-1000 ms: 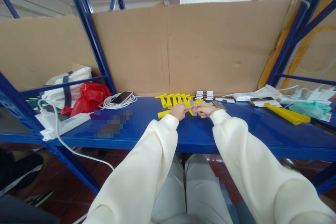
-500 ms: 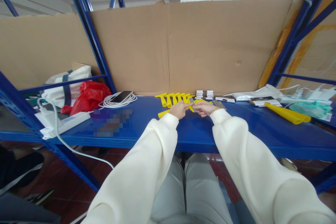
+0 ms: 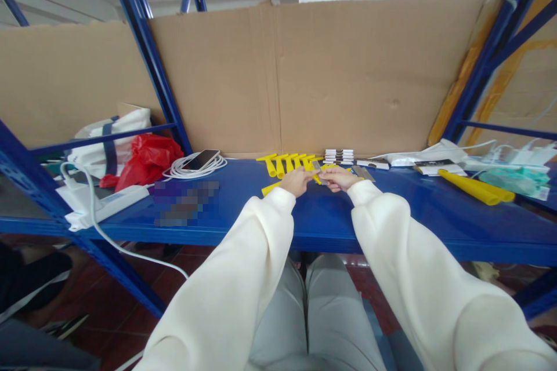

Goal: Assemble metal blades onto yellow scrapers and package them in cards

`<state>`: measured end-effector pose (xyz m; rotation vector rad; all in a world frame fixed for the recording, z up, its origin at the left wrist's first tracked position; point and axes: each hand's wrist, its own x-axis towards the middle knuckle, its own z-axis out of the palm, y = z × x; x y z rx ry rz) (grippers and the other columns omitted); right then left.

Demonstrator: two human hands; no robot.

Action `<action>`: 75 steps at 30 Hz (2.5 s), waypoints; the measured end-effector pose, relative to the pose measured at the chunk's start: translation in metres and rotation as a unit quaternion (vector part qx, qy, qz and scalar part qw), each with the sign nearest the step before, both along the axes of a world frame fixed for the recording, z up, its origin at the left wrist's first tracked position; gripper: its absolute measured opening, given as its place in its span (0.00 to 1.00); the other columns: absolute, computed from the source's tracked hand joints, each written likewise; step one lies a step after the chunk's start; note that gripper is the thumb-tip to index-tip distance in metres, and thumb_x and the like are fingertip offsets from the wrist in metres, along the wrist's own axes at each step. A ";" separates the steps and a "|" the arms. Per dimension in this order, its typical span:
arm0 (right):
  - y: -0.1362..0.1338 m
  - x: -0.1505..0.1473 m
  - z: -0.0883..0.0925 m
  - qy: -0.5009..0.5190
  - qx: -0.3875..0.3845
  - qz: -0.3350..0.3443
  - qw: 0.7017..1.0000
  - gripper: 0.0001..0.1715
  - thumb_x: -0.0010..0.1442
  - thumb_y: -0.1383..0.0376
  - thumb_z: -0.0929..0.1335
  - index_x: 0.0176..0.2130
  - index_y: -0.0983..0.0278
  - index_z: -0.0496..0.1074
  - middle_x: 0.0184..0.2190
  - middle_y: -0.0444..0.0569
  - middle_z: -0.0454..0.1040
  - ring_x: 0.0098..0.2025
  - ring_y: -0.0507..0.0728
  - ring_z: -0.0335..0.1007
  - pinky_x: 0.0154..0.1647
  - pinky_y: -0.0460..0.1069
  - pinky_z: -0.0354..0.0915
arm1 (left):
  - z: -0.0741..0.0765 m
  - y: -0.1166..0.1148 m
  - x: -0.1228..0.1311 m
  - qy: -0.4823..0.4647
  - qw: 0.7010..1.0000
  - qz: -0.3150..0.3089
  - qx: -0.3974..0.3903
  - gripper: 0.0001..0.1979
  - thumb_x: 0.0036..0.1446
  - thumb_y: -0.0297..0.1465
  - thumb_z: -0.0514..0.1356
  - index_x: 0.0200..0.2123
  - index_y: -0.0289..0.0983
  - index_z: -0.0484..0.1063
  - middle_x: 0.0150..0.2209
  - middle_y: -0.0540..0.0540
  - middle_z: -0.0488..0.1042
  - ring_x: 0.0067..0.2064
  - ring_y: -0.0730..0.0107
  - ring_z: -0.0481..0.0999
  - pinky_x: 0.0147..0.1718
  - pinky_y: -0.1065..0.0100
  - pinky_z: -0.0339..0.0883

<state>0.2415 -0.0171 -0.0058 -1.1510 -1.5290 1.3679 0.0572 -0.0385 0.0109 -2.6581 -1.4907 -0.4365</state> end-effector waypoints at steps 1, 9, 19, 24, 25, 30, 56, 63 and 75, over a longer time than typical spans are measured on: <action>0.000 0.000 0.000 0.000 0.001 -0.002 1.000 0.22 0.54 0.62 0.77 0.25 0.62 0.62 0.14 0.34 0.57 0.14 0.43 0.44 0.14 0.41 0.43 | 0.000 -0.001 0.000 0.002 1.000 0.001 0.000 0.25 0.71 0.28 0.49 0.67 0.47 0.69 0.54 0.39 0.76 0.55 0.57 0.77 0.55 0.60 0.69; 0.002 0.002 0.000 -0.027 -0.006 0.000 1.000 0.23 0.57 0.59 0.75 0.24 0.61 0.59 0.14 0.35 0.55 0.13 0.44 0.44 0.13 0.41 0.42 | -0.002 -0.001 0.001 0.011 1.000 0.009 -0.002 0.25 0.71 0.30 0.49 0.68 0.48 0.67 0.55 0.39 0.74 0.55 0.56 0.77 0.54 0.60 0.69; 0.000 0.000 0.002 -0.030 -0.008 0.000 1.000 0.25 0.57 0.58 0.75 0.23 0.61 0.58 0.13 0.34 0.54 0.13 0.43 0.43 0.12 0.40 0.42 | -0.003 -0.002 0.002 0.031 0.999 0.015 0.014 0.26 0.72 0.30 0.48 0.70 0.47 0.63 0.57 0.37 0.73 0.57 0.55 0.76 0.54 0.59 0.70; -0.003 -0.002 0.005 -0.031 -0.013 -0.021 0.999 0.22 0.60 0.63 0.73 0.23 0.62 0.60 0.12 0.35 0.55 0.12 0.43 0.44 0.11 0.40 0.41 | -0.006 0.001 0.002 0.027 0.999 0.008 0.018 0.26 0.71 0.31 0.49 0.70 0.50 0.63 0.56 0.39 0.74 0.56 0.56 0.77 0.54 0.60 0.71; -0.003 -0.002 0.005 -0.034 -0.012 -0.029 0.999 0.22 0.60 0.64 0.73 0.23 0.62 0.60 0.12 0.35 0.55 0.12 0.43 0.44 0.11 0.40 0.41 | -0.006 0.001 0.002 0.028 0.999 0.006 0.017 0.26 0.71 0.31 0.49 0.69 0.50 0.64 0.56 0.39 0.74 0.55 0.56 0.77 0.53 0.60 0.71; 0.001 -0.001 0.002 -0.061 -0.007 -0.030 0.998 0.23 0.59 0.60 0.74 0.22 0.62 0.61 0.11 0.35 0.55 0.12 0.43 0.43 0.11 0.41 0.41 | -0.006 0.002 0.002 0.035 0.999 0.005 0.018 0.25 0.71 0.32 0.49 0.69 0.50 0.66 0.54 0.38 0.74 0.54 0.55 0.78 0.53 0.60 0.71; 0.024 0.029 0.002 -0.530 0.111 -0.274 0.795 0.15 0.61 0.69 0.69 0.47 0.65 0.81 0.49 0.58 0.82 0.51 0.60 0.79 0.46 0.47 0.69 | -0.003 0.000 0.002 0.009 1.000 0.030 -0.003 0.25 0.71 0.32 0.50 0.69 0.47 0.66 0.58 0.40 0.75 0.57 0.58 0.77 0.55 0.62 0.71; 0.021 0.022 0.008 -0.569 0.084 -0.284 0.767 0.20 0.59 0.60 0.75 0.48 0.69 0.80 0.47 0.64 0.82 0.51 0.65 0.80 0.46 0.51 0.71 | -0.003 0.000 0.003 0.007 1.000 0.024 -0.008 0.25 0.71 0.31 0.51 0.68 0.46 0.67 0.58 0.41 0.76 0.57 0.57 0.77 0.55 0.63 0.70; 0.006 0.000 0.024 -0.575 0.085 -0.285 0.763 0.21 0.62 0.68 0.70 0.54 0.70 0.78 0.49 0.70 0.80 0.56 0.68 0.78 0.54 0.58 0.69 | -0.004 0.001 0.003 -0.006 1.000 0.022 -0.011 0.25 0.71 0.31 0.50 0.69 0.46 0.66 0.58 0.41 0.76 0.57 0.58 0.77 0.56 0.63 0.70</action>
